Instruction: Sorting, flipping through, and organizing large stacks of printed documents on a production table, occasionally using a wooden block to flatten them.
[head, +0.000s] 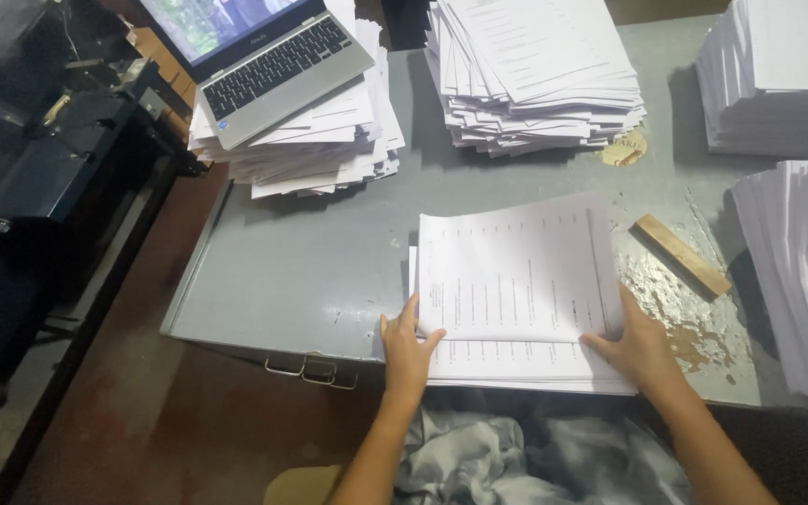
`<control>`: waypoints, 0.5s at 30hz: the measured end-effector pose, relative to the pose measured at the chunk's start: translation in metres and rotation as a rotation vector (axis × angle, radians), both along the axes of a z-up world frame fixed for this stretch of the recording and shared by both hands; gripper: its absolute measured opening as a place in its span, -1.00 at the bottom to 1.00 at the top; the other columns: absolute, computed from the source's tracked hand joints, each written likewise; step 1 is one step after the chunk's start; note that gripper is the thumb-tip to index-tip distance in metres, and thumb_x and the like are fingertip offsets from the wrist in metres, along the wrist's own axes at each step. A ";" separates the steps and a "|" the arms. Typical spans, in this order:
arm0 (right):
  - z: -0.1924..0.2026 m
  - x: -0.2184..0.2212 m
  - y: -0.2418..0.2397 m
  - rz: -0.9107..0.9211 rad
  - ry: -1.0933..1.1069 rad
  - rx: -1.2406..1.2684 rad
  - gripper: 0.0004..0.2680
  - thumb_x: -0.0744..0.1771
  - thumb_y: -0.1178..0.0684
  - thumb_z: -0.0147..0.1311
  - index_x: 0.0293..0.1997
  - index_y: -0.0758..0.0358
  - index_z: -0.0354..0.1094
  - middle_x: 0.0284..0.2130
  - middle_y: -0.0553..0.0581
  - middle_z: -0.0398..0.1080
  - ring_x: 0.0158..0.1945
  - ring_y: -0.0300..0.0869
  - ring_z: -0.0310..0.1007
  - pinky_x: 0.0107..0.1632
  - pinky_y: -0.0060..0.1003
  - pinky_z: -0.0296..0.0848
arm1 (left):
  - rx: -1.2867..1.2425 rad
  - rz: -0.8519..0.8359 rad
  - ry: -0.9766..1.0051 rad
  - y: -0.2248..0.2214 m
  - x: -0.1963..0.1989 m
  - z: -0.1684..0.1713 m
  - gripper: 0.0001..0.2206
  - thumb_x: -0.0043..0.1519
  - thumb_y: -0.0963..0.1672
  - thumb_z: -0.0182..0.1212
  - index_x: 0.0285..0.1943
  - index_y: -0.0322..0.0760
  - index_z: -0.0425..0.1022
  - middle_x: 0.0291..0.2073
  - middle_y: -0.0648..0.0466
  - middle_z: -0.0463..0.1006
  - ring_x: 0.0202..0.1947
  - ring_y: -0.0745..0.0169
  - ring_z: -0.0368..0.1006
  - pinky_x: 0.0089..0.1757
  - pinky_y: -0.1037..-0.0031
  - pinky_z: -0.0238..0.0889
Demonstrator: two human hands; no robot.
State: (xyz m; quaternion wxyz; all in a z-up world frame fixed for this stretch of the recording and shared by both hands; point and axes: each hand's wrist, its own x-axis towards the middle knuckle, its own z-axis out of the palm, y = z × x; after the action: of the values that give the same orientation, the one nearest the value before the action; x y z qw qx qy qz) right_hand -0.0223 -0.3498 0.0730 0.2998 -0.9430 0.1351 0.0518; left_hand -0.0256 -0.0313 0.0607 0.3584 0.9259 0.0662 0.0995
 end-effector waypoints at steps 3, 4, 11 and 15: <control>0.044 -0.012 0.020 -0.014 0.048 0.061 -0.08 0.17 0.10 0.42 0.64 -0.10 -0.34 0.26 0.60 0.27 0.31 0.41 0.28 0.33 0.23 0.33 | 0.261 -0.001 -0.108 -0.015 -0.012 0.018 -0.17 -0.02 -0.21 0.55 0.49 -0.31 0.22 0.23 -0.16 0.36 0.27 -0.24 0.26 0.31 -0.30 -0.14; 0.039 -0.009 0.019 -0.017 0.047 0.058 -0.08 0.17 0.10 0.42 0.64 -0.10 -0.34 0.26 0.60 0.27 0.31 0.41 0.28 0.33 0.23 0.33 | 0.257 -0.003 -0.110 -0.015 -0.009 -0.015 -0.17 -0.02 -0.21 0.55 0.49 -0.31 0.22 0.23 -0.16 0.36 0.27 -0.24 0.26 0.31 -0.30 -0.14; -0.057 -0.007 0.011 0.364 -0.526 -0.391 -0.33 0.22 0.21 0.15 0.54 0.02 -0.05 0.55 0.27 -0.15 0.56 0.14 -0.17 0.47 0.09 0.00 | 0.381 -0.494 -0.388 -0.042 -0.025 -0.066 -0.58 0.16 -0.27 0.14 0.25 -0.29 0.50 0.28 -0.13 0.43 0.29 -0.28 0.31 0.24 0.04 0.17; -0.126 -0.032 0.057 0.571 -0.438 0.030 -0.46 0.30 0.39 -0.15 0.50 0.24 -0.02 0.47 0.28 0.00 0.51 0.06 -0.02 0.51 -0.10 -0.11 | 0.530 -0.510 -0.372 -0.044 -0.035 -0.064 -0.43 0.20 0.08 0.37 0.31 -0.26 0.44 0.35 -0.22 0.34 0.33 -0.35 0.24 0.25 -0.07 0.11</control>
State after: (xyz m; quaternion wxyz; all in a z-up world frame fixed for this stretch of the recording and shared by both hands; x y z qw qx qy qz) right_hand -0.0544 -0.2933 -0.0526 0.3090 -0.9269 -0.2018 -0.0681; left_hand -0.0604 -0.0754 -0.0029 0.1265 0.9391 -0.2594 0.1868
